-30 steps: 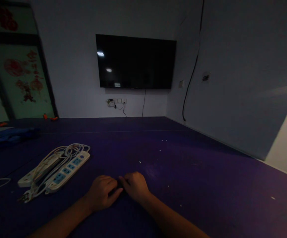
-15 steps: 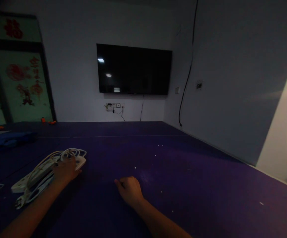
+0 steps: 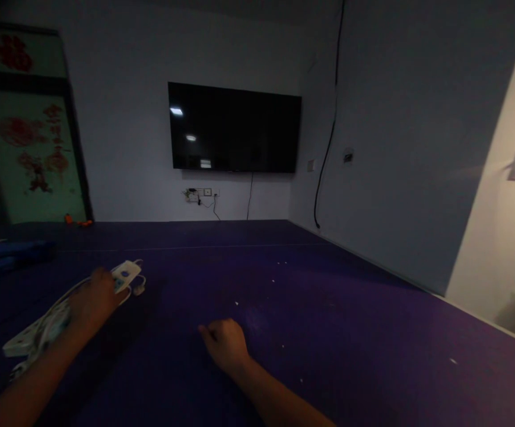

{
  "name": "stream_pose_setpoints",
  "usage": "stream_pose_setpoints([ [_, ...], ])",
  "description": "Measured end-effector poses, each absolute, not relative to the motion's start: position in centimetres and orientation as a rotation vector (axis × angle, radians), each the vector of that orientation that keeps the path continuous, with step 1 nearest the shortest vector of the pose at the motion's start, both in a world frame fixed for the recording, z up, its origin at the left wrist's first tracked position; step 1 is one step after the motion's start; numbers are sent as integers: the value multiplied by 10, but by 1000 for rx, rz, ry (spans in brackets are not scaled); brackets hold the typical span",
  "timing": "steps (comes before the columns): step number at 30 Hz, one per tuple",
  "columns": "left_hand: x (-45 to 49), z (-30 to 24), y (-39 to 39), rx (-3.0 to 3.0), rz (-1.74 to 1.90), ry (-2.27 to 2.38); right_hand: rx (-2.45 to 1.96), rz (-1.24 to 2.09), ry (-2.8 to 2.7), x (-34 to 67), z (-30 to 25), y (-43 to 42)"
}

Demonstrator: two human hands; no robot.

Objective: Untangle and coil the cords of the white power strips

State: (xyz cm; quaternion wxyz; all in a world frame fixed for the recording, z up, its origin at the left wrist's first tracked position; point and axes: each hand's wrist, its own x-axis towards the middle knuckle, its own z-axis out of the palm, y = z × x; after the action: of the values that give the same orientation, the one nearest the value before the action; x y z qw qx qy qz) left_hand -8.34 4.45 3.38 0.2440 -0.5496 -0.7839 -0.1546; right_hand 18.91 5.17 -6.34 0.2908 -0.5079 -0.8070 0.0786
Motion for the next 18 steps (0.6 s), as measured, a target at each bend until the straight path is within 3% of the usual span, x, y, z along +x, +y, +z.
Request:
stream_pose_setpoints([
  [9, -64, 135, 11, -1367, -1228, -1864, -1353, 244, -2141, 189, -63, 52],
  [15, -30, 154, 1, -1507, -2330, -1577, -1332, 202, -2013, 188, -61, 48],
  [18, -14, 157, -3, -1513, -2692, -1410, -1221, 128, -1797, 191, -55, 45],
])
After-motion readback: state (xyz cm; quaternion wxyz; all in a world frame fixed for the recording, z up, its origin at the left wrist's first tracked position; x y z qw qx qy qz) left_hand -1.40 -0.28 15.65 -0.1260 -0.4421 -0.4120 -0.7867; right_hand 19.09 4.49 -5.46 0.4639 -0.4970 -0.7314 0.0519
